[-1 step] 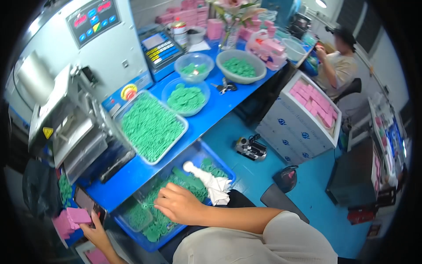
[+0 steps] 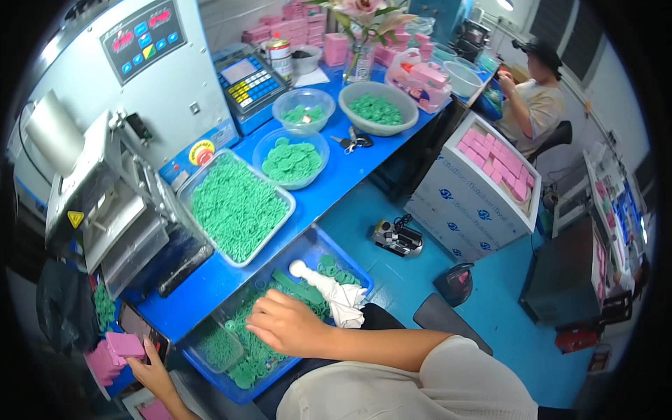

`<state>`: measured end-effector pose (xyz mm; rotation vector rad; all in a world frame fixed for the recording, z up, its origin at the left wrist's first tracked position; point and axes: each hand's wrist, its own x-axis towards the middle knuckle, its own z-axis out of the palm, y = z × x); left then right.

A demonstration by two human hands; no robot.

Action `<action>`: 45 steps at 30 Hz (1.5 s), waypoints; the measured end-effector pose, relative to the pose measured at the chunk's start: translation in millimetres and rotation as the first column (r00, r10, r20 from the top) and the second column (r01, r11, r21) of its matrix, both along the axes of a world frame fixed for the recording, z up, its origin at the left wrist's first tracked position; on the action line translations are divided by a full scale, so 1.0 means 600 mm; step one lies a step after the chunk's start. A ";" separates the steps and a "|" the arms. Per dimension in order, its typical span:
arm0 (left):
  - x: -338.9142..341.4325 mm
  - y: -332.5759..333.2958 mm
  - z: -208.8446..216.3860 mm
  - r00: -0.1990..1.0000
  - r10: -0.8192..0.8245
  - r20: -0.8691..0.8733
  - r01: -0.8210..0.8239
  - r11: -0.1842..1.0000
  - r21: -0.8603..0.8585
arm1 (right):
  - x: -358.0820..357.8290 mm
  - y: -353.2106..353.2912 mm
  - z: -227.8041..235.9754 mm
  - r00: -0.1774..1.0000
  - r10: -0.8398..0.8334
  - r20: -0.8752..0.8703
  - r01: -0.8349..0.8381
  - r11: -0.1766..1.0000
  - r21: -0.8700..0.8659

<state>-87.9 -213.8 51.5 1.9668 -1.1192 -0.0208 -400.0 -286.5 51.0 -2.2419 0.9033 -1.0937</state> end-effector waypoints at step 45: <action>-0.140 0.105 0.027 0.631 -0.502 -0.591 0.449 0.858 -0.250 | -0.134 -0.017 -0.016 0.649 -0.275 -0.709 0.522 0.839 0.153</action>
